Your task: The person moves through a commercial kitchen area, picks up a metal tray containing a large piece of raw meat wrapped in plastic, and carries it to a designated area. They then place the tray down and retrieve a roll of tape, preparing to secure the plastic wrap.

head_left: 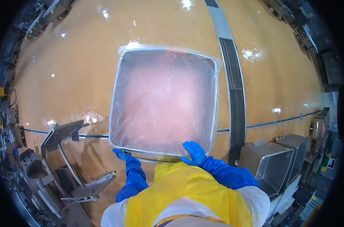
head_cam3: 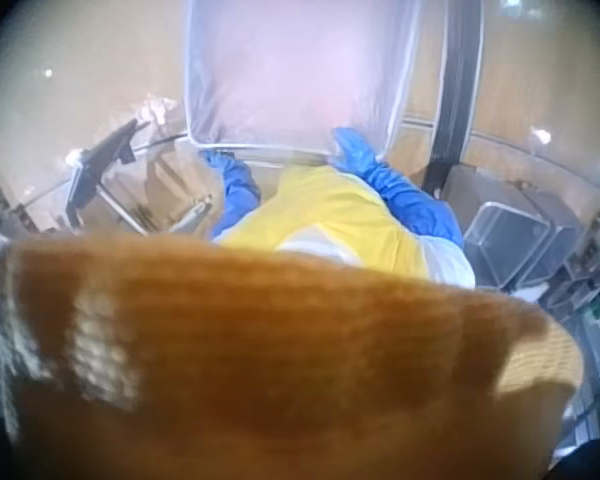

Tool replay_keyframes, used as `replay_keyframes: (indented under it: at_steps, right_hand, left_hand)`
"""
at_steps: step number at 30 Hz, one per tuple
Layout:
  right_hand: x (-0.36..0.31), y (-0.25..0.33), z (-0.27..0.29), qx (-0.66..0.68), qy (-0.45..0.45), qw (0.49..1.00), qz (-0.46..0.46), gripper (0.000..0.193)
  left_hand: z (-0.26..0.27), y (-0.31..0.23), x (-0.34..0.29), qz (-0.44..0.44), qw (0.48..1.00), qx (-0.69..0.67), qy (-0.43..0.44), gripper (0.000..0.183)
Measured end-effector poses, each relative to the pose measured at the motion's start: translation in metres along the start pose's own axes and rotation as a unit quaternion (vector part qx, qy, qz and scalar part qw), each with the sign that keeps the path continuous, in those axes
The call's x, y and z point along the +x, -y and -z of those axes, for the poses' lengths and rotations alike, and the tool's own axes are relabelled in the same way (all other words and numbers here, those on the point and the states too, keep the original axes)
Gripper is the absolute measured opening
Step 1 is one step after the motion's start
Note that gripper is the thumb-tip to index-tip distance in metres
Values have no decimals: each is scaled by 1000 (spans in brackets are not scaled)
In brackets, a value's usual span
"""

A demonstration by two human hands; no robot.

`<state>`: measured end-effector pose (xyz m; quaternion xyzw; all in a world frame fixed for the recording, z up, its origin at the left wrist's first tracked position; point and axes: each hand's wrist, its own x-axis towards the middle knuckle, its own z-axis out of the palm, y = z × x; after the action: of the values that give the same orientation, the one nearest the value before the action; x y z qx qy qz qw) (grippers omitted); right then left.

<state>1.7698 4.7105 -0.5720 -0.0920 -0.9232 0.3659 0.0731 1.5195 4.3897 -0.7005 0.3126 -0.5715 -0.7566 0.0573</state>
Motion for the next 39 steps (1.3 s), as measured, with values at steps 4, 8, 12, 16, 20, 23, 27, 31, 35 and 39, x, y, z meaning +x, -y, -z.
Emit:
replay_keyframes:
  at_steps: [4,8,12,16,20,23,27,31,35,39]
  right_hand:
    - [21,-40,-27,-18,-67,996,-59,62]
    - [55,-80,-33,-96,-171,962,-190,63]
    - [108,-121,-21,-73,-210,945,-240,64]
    - [176,-149,1,-100,-214,948,-212,65]
    - [231,-180,33,-147,-207,942,-221,65]
    - [258,-201,54,-157,-233,934,-223,64]
    - [339,-237,79,-135,-253,943,-167,60]
    - [410,-267,103,-128,-256,945,-157,59]
    - [483,-290,127,-141,-249,945,-161,61]
    - [560,-326,150,-149,-233,946,-169,64]
  left_hand:
    - [-56,24,33,-174,961,207,-60,54]
    - [-121,35,27,-122,964,204,-118,49]
    - [-194,15,11,-57,953,267,-134,44]
    - [-193,70,76,-159,943,275,-96,47]
    - [-283,49,59,-8,950,295,-99,57]
    - [-383,-4,2,7,937,325,-126,63]
    - [-445,-5,25,16,928,339,-154,67]
    - [-519,-7,35,18,925,343,-161,66]
    - [-564,14,94,9,926,340,-161,64]
    - [-648,21,115,-12,938,303,-168,62]
